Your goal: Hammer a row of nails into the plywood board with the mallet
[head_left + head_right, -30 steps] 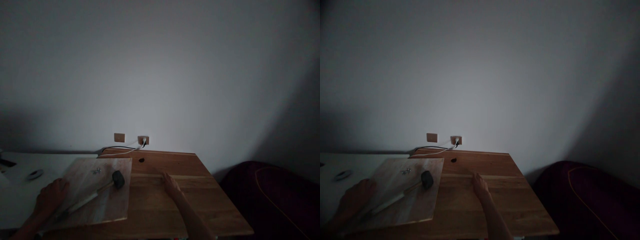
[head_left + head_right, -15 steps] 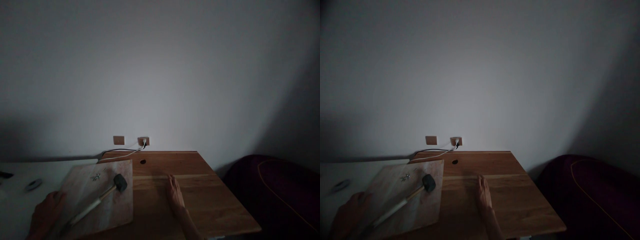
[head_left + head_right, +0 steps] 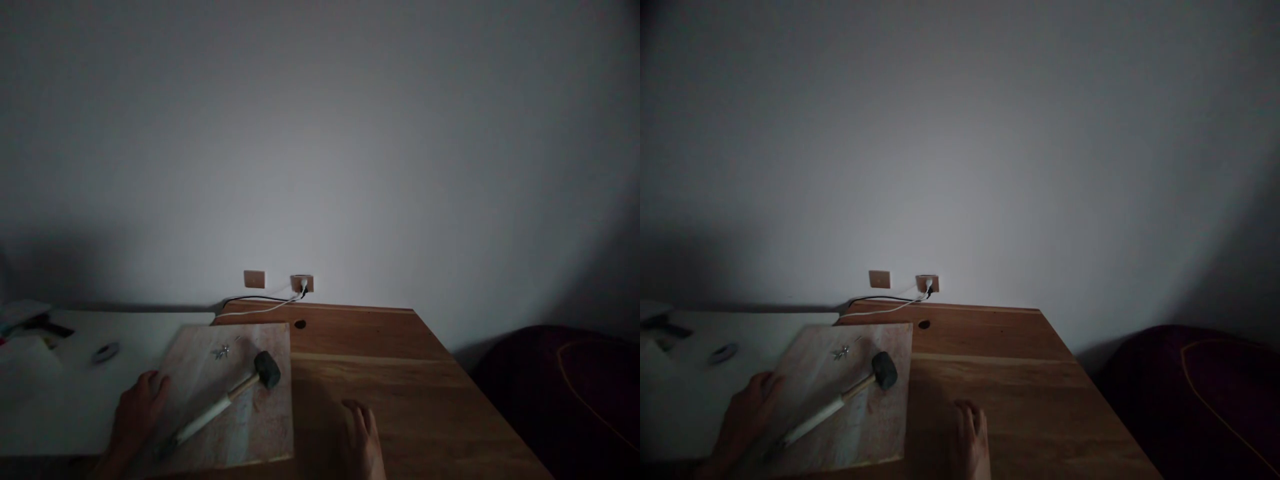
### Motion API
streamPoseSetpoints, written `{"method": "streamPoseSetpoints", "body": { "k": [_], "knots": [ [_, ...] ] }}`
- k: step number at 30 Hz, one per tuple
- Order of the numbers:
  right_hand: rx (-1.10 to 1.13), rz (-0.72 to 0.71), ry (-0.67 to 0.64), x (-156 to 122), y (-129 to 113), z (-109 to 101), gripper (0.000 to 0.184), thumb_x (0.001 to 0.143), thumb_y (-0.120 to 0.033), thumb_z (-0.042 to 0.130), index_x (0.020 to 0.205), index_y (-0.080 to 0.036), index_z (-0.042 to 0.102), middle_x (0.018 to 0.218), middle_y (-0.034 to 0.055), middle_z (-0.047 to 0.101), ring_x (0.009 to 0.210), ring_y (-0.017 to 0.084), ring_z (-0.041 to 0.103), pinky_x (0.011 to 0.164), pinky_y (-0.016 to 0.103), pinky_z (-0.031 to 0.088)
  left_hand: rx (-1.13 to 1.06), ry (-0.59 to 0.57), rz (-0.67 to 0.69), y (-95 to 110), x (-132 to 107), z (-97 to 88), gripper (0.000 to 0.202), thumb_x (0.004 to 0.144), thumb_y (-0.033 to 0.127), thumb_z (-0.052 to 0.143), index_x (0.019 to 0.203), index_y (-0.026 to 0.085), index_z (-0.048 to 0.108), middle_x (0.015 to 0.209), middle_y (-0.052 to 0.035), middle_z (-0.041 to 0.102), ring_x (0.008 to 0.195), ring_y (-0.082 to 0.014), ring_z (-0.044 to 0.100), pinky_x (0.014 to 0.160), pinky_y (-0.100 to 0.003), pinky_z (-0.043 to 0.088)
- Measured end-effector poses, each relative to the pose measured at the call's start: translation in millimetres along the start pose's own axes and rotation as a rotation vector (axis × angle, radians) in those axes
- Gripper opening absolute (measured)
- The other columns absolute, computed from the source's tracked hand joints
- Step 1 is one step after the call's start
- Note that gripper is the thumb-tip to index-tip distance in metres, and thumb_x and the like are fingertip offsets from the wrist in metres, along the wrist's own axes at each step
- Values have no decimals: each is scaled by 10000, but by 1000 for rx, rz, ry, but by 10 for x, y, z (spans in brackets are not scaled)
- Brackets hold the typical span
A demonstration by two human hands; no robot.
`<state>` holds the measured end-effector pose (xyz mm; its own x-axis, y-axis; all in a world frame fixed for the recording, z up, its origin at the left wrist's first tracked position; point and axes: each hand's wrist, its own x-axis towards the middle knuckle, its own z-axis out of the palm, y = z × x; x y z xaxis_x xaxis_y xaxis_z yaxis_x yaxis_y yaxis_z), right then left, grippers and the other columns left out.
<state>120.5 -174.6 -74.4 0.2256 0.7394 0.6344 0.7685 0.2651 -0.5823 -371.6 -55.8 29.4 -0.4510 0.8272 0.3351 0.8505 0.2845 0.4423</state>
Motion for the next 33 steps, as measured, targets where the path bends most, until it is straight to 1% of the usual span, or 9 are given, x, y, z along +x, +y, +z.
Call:
{"method": "streamPoseSetpoints", "body": {
  "k": [3,6,9,12,15,19,23,26,33],
  "knots": [
    [67,38,-68,-221,-190,130,403,969,-156,493,1292,-334,653,1230,117,707,1126,307,744,952,427,654,-36,-76,21,53,-86,60,576,840,593,342,1075,166,649,971,-213,790,906,-416,758,880,-484,588],
    [101,66,-139,-334,-466,213,410,957,-150,537,1298,-345,656,1282,116,699,1111,293,757,905,379,668,-61,-95,51,109,-187,90,557,850,583,386,1122,180,657,1090,-200,799,991,-409,756,945,-490,574],
    [123,29,-174,-356,-646,247,570,864,-103,577,1385,-333,620,1382,124,668,1231,331,714,976,418,648,-56,-113,56,180,-299,123,555,866,575,409,1152,174,666,1123,-195,799,1021,-409,756,950,-497,572],
    [128,39,-172,-345,-667,235,614,834,-69,542,1399,-300,613,1416,133,648,1253,319,708,993,397,640,-25,-113,68,284,-413,185,573,886,566,391,1166,147,664,1163,-220,788,1075,-423,745,995,-523,555],
    [129,87,-173,-316,-600,159,529,917,-120,489,1396,-304,616,1414,126,639,1206,287,735,936,346,653,-24,-97,101,405,-508,244,540,909,522,374,1187,152,651,1229,-219,768,1154,-397,735,1075,-515,527],
    [105,114,-172,-212,-427,-62,426,986,-217,448,1357,-295,643,1354,117,683,1154,284,764,942,362,648,-68,-125,156,572,-612,281,487,937,488,409,1224,167,637,1279,-200,750,1219,-373,712,1114,-496,513],
    [20,160,-170,-67,-208,-361,332,1003,-326,447,1224,-278,691,1170,120,782,891,287,824,684,353,663,-106,-153,142,761,-796,357,533,941,494,427,1275,129,624,1274,-210,742,1224,-390,697,1118,-524,506],
    [-63,225,-139,20,-96,-617,330,980,-373,450,1167,-259,696,1061,127,818,721,287,815,548,349,615,-159,-193,144,875,-1022,460,497,935,460,477,1317,176,619,1281,-167,743,1240,-380,690,1128,-523,501],
    [-138,305,-103,23,-40,-1147,355,965,-409,447,1191,-253,673,1038,115,822,717,281,809,582,357,591,-257,-268,221,942,-1490,629,534,956,462,505,1392,158,563,1369,-197,699,1301,-367,657,1125,-504,499]
  ]
}}
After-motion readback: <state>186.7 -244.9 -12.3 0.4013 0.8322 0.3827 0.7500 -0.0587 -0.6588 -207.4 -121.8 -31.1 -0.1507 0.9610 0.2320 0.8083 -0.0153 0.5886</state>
